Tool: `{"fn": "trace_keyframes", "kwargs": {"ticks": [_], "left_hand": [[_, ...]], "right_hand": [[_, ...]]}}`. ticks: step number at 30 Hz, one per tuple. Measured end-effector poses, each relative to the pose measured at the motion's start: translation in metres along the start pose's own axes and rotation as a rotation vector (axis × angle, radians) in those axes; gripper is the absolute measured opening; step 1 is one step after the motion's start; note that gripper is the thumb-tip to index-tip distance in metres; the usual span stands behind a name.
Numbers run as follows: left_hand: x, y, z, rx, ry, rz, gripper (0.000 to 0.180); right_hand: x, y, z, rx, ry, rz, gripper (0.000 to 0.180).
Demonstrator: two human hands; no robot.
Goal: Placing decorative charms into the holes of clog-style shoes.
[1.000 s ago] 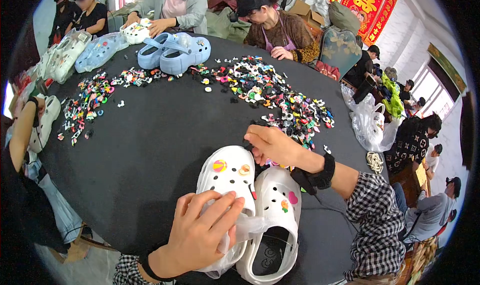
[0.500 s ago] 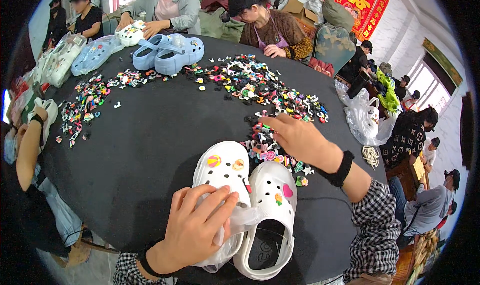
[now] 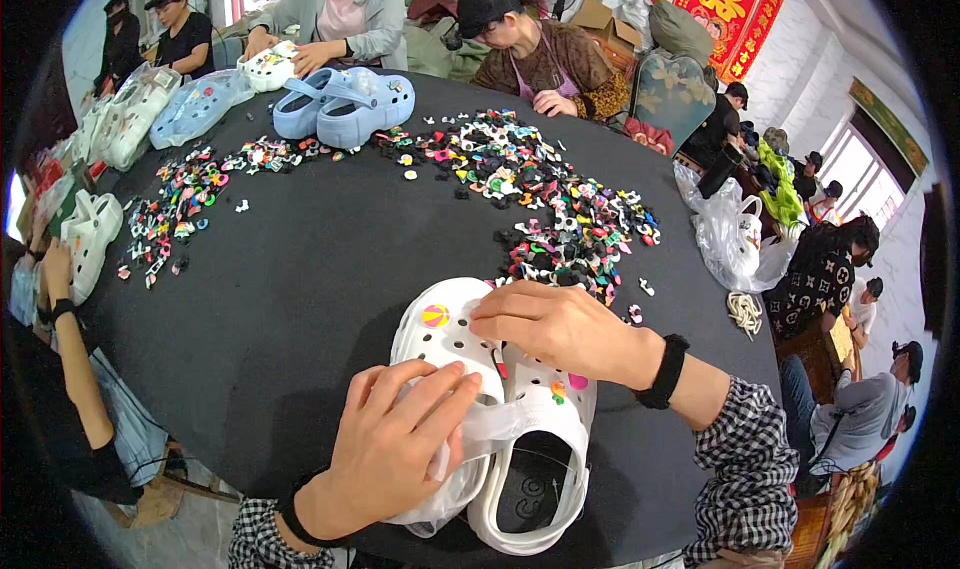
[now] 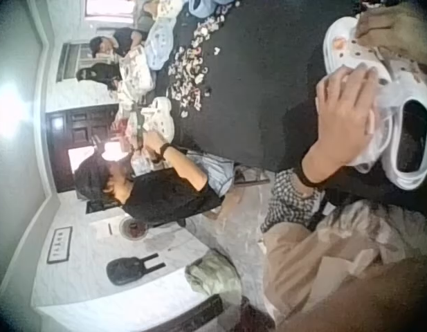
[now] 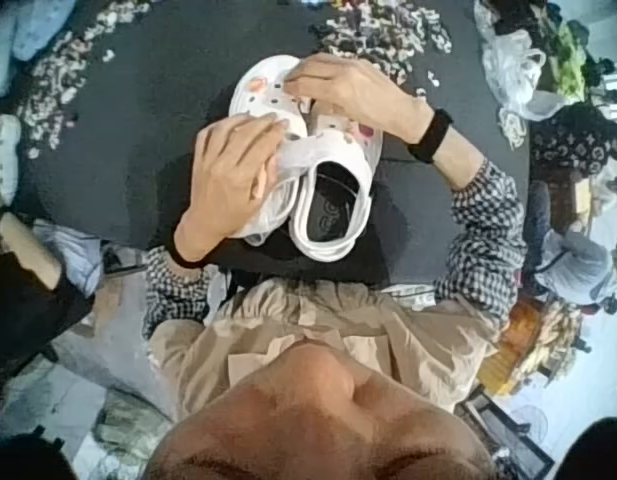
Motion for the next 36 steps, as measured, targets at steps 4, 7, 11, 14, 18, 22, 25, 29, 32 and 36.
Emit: {"fn": "trace_keyframes", "kwargs": {"ticks": [4,7,11,14,18,22,25,29,32,36], "left_hand": [[0.0,-0.001,-0.002,0.001,0.005,0.001,0.046],[-0.002,0.001,-0.004,-0.008,-0.003,-0.022,0.047],[0.001,0.002,-0.005,-0.02,-0.032,-0.037,0.049],[0.0,0.002,-0.005,-0.035,-0.041,-0.028,0.05],[0.0,0.0,-0.002,-0.046,-0.029,-0.034,0.051],[0.002,0.001,-0.003,-0.018,-0.01,-0.04,0.051],[0.0,0.001,-0.002,-0.01,0.003,-0.039,0.049],[0.0,0.001,-0.001,-0.018,-0.016,-0.041,0.049],[0.0,0.001,-0.002,-0.021,-0.04,-0.025,0.05],[-0.001,-0.001,-0.003,-0.033,-0.041,-0.026,0.05]], "right_hand": [[0.0,0.008,0.006,0.075,-0.001,0.024,0.019],[0.007,0.032,0.031,0.244,0.112,-0.179,0.017],[-0.012,0.077,0.058,0.503,0.261,-0.261,0.016],[-0.014,0.091,0.057,0.51,0.101,-0.05,0.013],[-0.022,0.058,0.002,0.167,0.111,-0.128,0.018],[0.001,0.016,-0.045,-0.078,0.094,-0.163,0.026],[0.019,0.006,-0.055,-0.195,0.037,-0.053,0.031],[0.012,0.005,-0.053,-0.167,-0.137,-0.095,0.03],[0.007,0.0,-0.052,-0.133,-0.091,-0.074,0.017],[0.001,-0.004,-0.045,-0.059,-0.035,0.054,0.019]]}}
Point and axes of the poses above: each hand's wrist, its own z-axis away from the middle knuckle, its own x-axis out of the palm, y = z × x, the point moved 8 cm from there along -z, towards the middle knuckle, and after that the axes turned 13 degrees about -y, right-handed, at the moved point
